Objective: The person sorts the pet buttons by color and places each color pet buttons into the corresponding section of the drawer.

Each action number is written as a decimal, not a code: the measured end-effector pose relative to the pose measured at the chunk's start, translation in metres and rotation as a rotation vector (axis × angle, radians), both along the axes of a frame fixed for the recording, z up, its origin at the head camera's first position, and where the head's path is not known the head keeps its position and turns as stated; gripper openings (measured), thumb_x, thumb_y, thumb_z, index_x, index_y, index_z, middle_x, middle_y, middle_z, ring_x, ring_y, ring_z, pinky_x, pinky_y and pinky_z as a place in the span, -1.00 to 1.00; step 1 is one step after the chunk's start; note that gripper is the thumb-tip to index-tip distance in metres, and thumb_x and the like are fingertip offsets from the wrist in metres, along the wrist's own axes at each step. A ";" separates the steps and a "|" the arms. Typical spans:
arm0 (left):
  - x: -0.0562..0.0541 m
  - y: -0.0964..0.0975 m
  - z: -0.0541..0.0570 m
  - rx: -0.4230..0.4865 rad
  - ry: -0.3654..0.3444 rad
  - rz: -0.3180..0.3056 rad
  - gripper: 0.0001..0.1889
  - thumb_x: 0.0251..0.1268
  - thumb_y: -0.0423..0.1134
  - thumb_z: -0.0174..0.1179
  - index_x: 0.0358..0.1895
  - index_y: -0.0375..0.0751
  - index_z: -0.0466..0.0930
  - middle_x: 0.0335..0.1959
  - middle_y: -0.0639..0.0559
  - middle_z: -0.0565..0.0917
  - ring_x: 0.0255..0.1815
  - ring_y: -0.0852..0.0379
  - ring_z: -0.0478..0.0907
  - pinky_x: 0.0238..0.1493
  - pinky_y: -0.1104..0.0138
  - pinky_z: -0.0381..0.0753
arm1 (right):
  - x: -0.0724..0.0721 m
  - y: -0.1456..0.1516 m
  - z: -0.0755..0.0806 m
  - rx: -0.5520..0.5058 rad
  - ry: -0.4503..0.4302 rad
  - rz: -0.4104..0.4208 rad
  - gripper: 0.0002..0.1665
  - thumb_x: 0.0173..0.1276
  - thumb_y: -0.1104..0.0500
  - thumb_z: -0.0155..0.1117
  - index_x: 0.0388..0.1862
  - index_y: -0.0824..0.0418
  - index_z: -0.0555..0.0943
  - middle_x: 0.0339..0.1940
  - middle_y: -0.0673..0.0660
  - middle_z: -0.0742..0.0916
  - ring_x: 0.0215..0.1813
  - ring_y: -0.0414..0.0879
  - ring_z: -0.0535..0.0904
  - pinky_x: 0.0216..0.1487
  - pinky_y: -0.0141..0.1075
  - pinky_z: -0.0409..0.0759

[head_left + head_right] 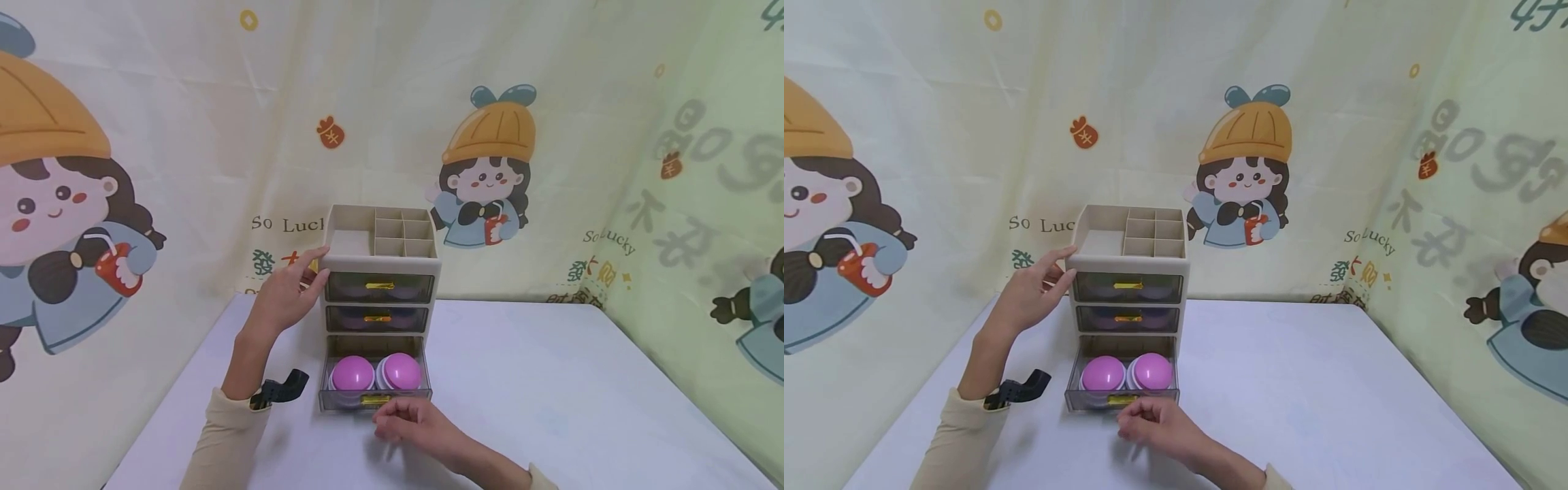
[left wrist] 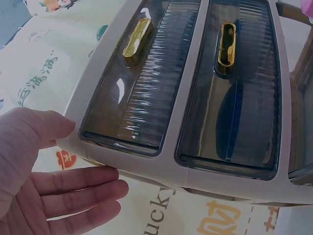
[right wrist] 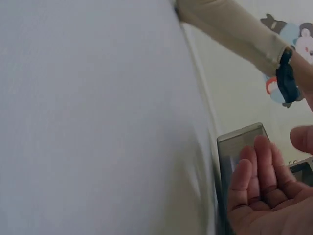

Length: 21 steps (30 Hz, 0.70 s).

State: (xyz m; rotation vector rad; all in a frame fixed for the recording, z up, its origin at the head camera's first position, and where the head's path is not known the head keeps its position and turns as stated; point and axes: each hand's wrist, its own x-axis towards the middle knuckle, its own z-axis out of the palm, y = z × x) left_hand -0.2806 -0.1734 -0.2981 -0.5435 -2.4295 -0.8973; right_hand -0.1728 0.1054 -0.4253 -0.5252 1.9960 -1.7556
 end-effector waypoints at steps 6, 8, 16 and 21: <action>0.001 0.000 0.000 0.005 -0.004 -0.002 -0.51 0.57 -0.11 0.09 0.48 -0.02 0.41 -0.13 -0.21 0.78 -0.11 -0.16 0.74 -0.24 0.01 0.73 | -0.007 -0.004 -0.005 -0.110 -0.304 -0.033 -0.50 0.56 -0.01 0.14 0.09 0.44 0.64 -0.27 0.02 0.78 -0.22 -0.22 0.67 -0.12 -0.40 0.66; 0.002 0.000 0.001 0.006 -0.007 -0.002 -0.51 0.57 -0.10 0.09 0.49 -0.02 0.41 -0.13 -0.22 0.78 -0.12 -0.16 0.74 -0.24 0.02 0.74 | -0.008 -0.005 -0.006 -0.140 -0.354 -0.044 -0.51 0.55 -0.02 0.14 0.05 0.40 0.66 -0.30 0.00 0.78 -0.23 -0.23 0.67 -0.12 -0.40 0.66; 0.003 0.001 0.002 0.006 -0.011 0.003 -0.51 0.57 -0.11 0.10 0.49 -0.02 0.41 -0.13 -0.22 0.78 -0.12 -0.16 0.74 -0.23 0.02 0.74 | -0.008 -0.005 -0.011 -0.231 -0.448 -0.061 -0.51 0.56 -0.06 0.12 0.04 0.35 0.68 -0.29 -0.01 0.77 -0.20 -0.22 0.69 -0.11 -0.41 0.63; 0.003 0.000 0.002 0.006 -0.010 0.001 -0.51 0.57 -0.11 0.09 0.49 -0.01 0.41 -0.13 -0.21 0.78 -0.12 -0.16 0.74 -0.23 0.02 0.74 | -0.011 -0.003 -0.010 -0.257 -0.492 -0.073 -0.50 0.56 -0.07 0.13 0.07 0.35 0.68 -0.27 0.00 0.78 -0.18 -0.21 0.69 -0.09 -0.42 0.63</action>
